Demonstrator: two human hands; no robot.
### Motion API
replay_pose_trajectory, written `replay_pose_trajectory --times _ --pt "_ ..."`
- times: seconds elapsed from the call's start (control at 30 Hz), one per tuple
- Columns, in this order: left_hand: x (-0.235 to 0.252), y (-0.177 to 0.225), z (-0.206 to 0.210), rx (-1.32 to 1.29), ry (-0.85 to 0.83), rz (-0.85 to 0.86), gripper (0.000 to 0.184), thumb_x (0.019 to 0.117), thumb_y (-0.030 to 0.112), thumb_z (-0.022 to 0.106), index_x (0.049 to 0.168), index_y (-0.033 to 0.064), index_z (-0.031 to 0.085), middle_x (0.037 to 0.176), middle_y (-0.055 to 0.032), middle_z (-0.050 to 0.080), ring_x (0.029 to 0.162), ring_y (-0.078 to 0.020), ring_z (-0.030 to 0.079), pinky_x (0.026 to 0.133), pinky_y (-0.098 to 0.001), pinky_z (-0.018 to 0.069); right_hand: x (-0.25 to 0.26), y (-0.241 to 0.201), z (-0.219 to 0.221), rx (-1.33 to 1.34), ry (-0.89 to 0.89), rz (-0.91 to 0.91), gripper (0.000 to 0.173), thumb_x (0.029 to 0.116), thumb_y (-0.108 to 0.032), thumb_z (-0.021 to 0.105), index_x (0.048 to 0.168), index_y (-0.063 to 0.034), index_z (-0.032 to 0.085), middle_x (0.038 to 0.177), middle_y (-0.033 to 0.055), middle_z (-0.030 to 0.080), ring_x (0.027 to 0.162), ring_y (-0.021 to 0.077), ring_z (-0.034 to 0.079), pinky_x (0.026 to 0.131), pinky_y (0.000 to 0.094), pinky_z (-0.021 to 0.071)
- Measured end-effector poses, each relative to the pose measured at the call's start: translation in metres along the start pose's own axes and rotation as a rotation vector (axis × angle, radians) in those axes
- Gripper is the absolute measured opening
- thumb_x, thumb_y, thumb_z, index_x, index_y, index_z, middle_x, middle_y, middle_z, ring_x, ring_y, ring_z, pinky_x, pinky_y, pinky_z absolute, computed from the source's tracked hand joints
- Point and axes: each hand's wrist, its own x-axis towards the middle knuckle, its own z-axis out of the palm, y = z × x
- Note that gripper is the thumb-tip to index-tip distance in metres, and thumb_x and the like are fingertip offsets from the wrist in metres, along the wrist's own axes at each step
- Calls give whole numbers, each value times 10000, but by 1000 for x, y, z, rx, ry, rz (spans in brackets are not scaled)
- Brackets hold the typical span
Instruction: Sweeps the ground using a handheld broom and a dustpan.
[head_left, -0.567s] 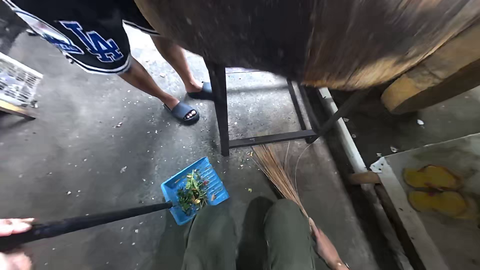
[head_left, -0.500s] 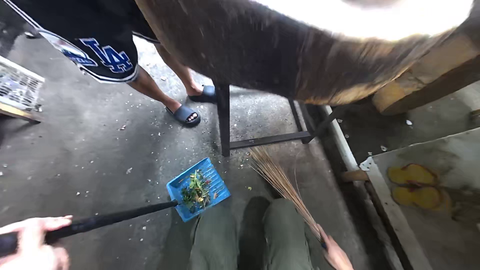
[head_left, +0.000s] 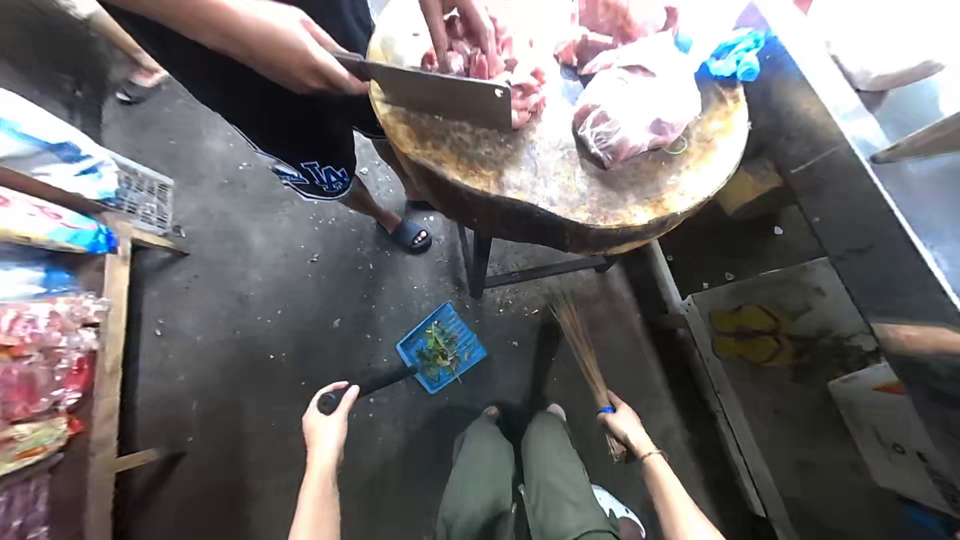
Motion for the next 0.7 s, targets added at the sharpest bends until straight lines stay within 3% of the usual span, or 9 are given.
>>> replay_pose_trajectory --times 0.13,0.23,0.3,0.37,0.47,0.53,0.57,0.63,0.7 --pt "-7 15 -6 207 -85 58 379 843 315 820 1168 154 710 1160 -59 720 1047 -193 690 900 -443 589 -30 -6 -14 166 205 24 711 818 -156 823 1471 -112 545 1246 222 681 1129 388 666 973 619 518" --pt "-17 21 7 227 -121 54 365 847 220 806 1178 104 705 1188 -73 721 1097 -193 680 949 -434 568 -13 -60 -7 220 213 68 642 851 -182 811 1428 -42 568 1253 260 667 1163 415 645 1003 625 497" --pt "-21 24 13 230 -122 14 379 857 193 795 1209 96 693 1204 -86 715 1024 -205 702 867 -434 601 -1 -111 15 196 125 53 589 866 -189 788 1400 -42 588 1243 257 670 1159 412 648 999 621 502" --pt "-26 26 17 210 -116 -46 390 869 168 788 1238 95 683 1193 -102 713 905 -214 718 768 -431 620 3 -153 48 112 8 12 650 865 -200 785 1449 -50 542 1286 255 654 1201 414 632 1025 615 498" --pt "-29 37 25 86 -69 -193 396 910 87 758 1288 70 639 1105 -152 729 790 -266 747 678 -444 651 4 -194 94 -115 -144 -6 616 896 -321 744 1393 -3 569 1292 246 655 1214 391 637 1025 590 508" --pt "-29 44 28 2 -33 -272 401 918 41 742 1300 51 619 1060 -184 740 777 -290 764 678 -442 662 -3 -194 111 -302 -239 -45 527 986 -407 627 1311 8 630 1313 228 654 1248 368 627 1038 568 505" --pt "-28 44 30 -18 -23 -291 403 913 21 738 1297 46 620 1061 -187 735 785 -287 759 692 -436 659 -10 -187 112 -361 -270 -62 491 975 -347 638 1321 2 629 1325 229 646 1259 377 617 1043 577 501" --pt "-24 44 32 -57 5 -315 404 897 -23 734 1282 30 622 1043 -193 728 774 -281 749 691 -424 653 -28 -167 97 -440 -325 -96 624 905 -233 705 1465 -35 516 1342 238 633 1248 407 619 1016 613 511" --pt "-17 48 27 -83 29 -339 387 911 -18 725 1280 20 618 1030 -198 725 763 -275 746 687 -417 648 -45 -141 63 -428 -303 -129 793 868 -229 742 1577 -138 399 1291 218 663 1177 399 655 974 614 528"
